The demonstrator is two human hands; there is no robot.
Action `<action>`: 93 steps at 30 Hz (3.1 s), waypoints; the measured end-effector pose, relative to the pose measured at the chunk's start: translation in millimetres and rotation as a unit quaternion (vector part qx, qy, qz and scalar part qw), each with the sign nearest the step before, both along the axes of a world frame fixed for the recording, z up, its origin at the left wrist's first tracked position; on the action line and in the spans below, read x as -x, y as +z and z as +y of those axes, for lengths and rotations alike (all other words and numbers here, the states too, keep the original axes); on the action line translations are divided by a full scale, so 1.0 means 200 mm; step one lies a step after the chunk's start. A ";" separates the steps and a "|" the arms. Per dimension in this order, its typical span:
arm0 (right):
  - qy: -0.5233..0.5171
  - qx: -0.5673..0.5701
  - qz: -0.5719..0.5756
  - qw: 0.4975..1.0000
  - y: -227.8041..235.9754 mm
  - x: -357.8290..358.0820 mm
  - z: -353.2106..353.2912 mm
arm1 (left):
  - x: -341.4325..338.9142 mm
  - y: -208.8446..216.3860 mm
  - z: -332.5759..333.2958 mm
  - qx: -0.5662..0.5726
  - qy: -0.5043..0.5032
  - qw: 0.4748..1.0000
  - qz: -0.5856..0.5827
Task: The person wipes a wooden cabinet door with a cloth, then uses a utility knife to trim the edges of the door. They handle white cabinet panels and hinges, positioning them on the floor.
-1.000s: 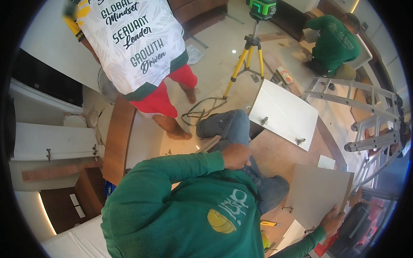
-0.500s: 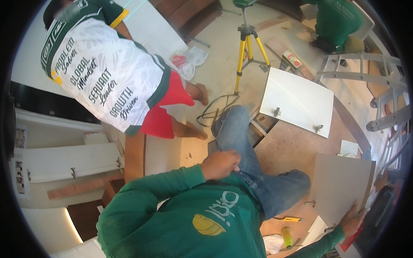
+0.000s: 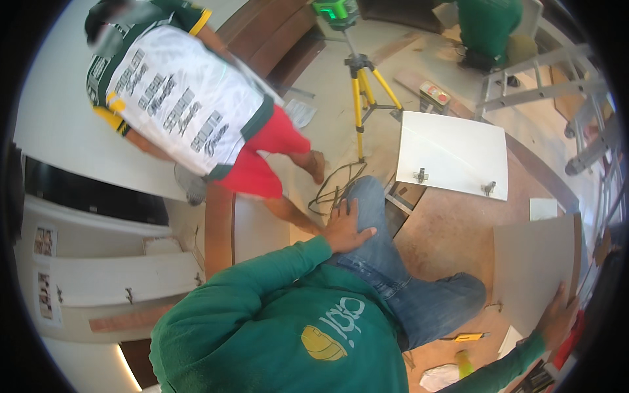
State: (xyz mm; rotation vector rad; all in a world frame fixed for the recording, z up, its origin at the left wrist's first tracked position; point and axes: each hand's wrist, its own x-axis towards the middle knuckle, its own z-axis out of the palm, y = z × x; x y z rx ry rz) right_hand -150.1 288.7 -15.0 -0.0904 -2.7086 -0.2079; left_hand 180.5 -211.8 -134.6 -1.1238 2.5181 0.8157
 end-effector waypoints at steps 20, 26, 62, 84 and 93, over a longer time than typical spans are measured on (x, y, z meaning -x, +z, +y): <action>0.036 -0.042 0.072 0.996 0.02 -0.07 -0.08 | -0.02 0.01 0.01 0.007 0.042 0.998 0.037; -0.036 -0.037 -0.068 0.996 0.17 -0.15 -0.21 | -0.01 -0.08 -0.02 0.039 0.003 0.998 0.056; 0.075 0.054 0.138 0.986 0.03 -0.21 -0.08 | 0.08 -0.13 -0.06 0.042 -0.027 0.994 0.094; 0.029 0.174 -0.123 0.977 0.36 -0.32 -0.23 | -0.12 -0.13 -0.38 -0.181 -0.046 0.976 0.109; -0.034 0.231 -0.053 0.971 0.39 -0.18 0.00 | -0.76 -0.40 -0.90 -0.149 -0.044 0.979 -0.134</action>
